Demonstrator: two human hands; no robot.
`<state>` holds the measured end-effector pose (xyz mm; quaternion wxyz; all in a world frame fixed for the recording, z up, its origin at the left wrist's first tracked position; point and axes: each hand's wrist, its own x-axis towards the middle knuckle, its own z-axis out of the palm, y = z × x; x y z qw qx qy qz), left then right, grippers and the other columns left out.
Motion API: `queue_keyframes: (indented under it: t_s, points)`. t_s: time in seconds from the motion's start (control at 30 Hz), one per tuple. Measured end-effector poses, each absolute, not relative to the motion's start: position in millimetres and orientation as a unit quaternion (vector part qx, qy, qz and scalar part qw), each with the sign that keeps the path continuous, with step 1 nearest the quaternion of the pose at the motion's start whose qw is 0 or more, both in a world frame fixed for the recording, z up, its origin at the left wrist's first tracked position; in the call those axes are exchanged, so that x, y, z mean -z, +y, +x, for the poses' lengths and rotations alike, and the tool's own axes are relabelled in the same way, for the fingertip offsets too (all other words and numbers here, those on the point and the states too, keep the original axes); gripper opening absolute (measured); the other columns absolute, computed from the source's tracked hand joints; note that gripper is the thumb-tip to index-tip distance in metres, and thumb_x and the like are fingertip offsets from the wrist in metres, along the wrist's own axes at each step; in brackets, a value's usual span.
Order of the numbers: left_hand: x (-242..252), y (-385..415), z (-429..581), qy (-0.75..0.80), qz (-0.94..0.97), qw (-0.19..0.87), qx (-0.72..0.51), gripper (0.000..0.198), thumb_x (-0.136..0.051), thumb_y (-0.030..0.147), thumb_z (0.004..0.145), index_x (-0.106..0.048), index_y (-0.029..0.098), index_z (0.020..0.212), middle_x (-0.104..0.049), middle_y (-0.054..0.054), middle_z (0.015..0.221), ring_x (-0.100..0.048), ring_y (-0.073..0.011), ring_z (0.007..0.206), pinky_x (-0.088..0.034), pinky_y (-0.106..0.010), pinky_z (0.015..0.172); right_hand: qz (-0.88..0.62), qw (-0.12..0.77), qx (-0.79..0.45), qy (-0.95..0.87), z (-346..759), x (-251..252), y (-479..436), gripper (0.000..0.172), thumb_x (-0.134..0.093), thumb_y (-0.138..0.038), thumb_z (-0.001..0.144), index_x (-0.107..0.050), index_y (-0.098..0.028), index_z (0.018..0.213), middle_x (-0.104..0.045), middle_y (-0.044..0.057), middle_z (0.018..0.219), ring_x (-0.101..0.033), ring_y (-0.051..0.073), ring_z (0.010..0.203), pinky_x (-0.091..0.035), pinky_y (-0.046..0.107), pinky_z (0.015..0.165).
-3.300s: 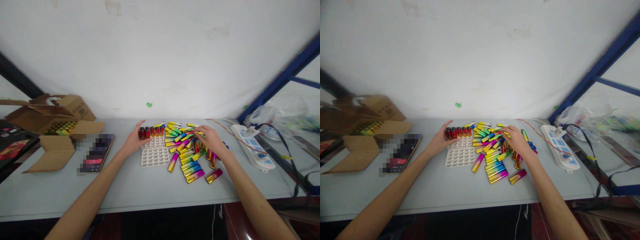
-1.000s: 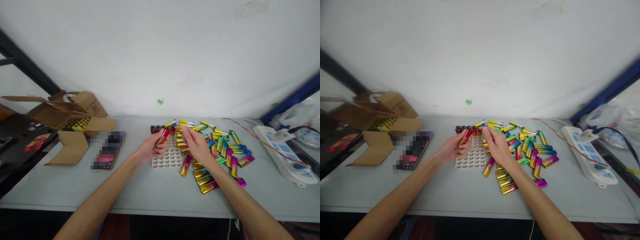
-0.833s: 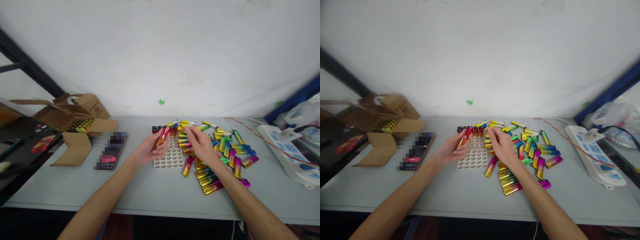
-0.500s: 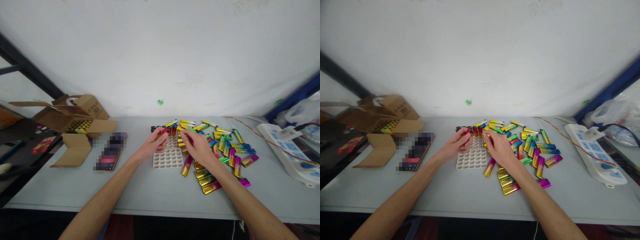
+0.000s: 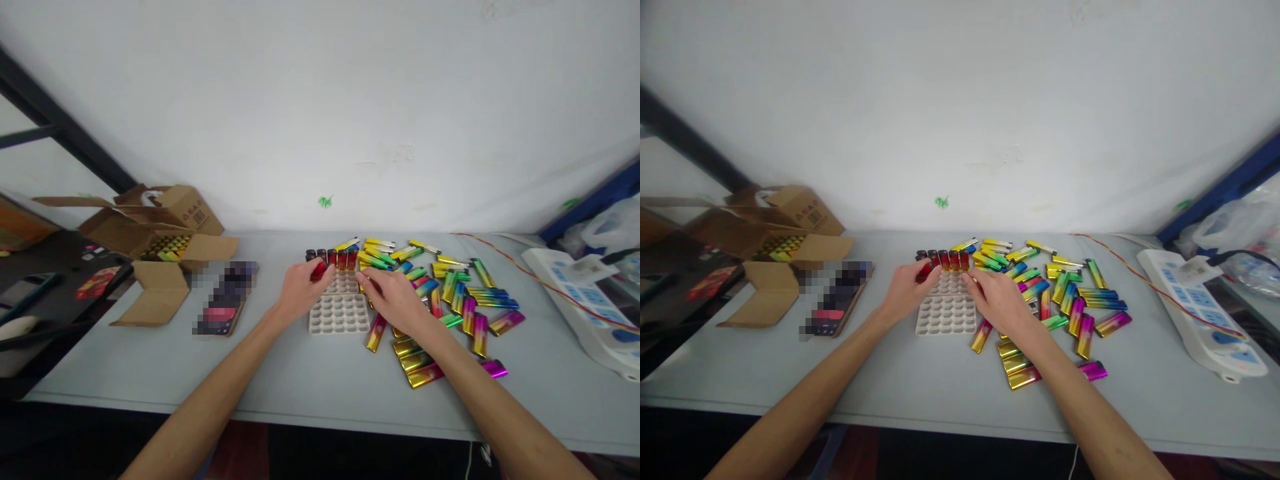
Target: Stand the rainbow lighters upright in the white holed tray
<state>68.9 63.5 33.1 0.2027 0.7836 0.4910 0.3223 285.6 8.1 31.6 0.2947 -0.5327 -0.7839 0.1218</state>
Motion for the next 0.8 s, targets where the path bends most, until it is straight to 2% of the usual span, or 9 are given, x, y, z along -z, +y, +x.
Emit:
queue_keyframes:
  t_s: [0.2, 0.43, 0.67, 0.73, 0.8]
  points:
    - [-29.1, 65.3, 68.1, 0.504, 0.778, 0.202, -0.318, 0.037, -0.045, 0.042, 0.092, -0.042, 0.021, 0.062, -0.039, 0.005, 0.054, -0.037, -0.0120, 0.054, -0.025, -0.028, 0.059, -0.533, 0.297, -0.121, -0.783, 287.4, -29.8, 9.2, 0.039, -0.038, -0.042, 0.112, -0.064, -0.022, 0.091, -0.073, 0.005, 0.081, -0.067, 0.022, 0.073, -0.040, 0.034, 0.067]
    - [-29.5, 64.3, 69.6, 0.503, 0.778, 0.215, -0.311, 0.031, -0.046, 0.039, 0.091, -0.048, 0.020, 0.066, -0.043, 0.005, 0.057, -0.041, -0.0123, 0.056, -0.026, -0.027, 0.059, -0.532, 0.298, -0.121, -0.783, 285.9, -31.8, 8.4, 0.040, -0.038, -0.041, 0.112, -0.065, -0.022, 0.090, -0.072, 0.004, 0.079, -0.064, 0.020, 0.069, -0.039, 0.033, 0.066]
    - [-32.2, 62.7, 69.4, 0.483, 0.781, 0.206, -0.338, 0.043, -0.051, 0.049, 0.096, -0.044, 0.020, 0.064, -0.040, 0.006, 0.055, -0.037, -0.0109, 0.055, -0.027, -0.027, 0.058, -0.531, 0.299, -0.120, -0.784, 286.6, -32.7, 9.2, 0.040, -0.038, -0.041, 0.112, -0.061, -0.022, 0.084, -0.068, 0.003, 0.074, -0.061, 0.019, 0.065, -0.037, 0.033, 0.064]
    - [-34.2, 61.8, 68.1, 0.478, 0.777, 0.212, -0.351, 0.042, -0.054, 0.051, 0.096, -0.047, 0.020, 0.069, -0.042, 0.007, 0.057, -0.038, -0.0106, 0.055, -0.028, -0.027, 0.058, -0.531, 0.299, -0.118, -0.784, 287.4, -32.7, 9.7, 0.042, -0.037, -0.043, 0.112, -0.060, -0.023, 0.083, -0.067, 0.003, 0.073, -0.060, 0.019, 0.064, -0.037, 0.033, 0.064]
    - [-35.9, 61.8, 66.1, 0.473, 0.766, 0.229, -0.371, 0.034, -0.059, 0.051, 0.096, -0.051, 0.021, 0.082, -0.048, 0.007, 0.060, -0.041, -0.0104, 0.055, -0.031, -0.025, 0.057, -0.531, 0.299, -0.119, -0.784, 288.2, -32.6, 10.1, 0.043, -0.037, -0.044, 0.112, -0.061, -0.023, 0.083, -0.067, 0.003, 0.073, -0.060, 0.019, 0.064, -0.037, 0.033, 0.064]
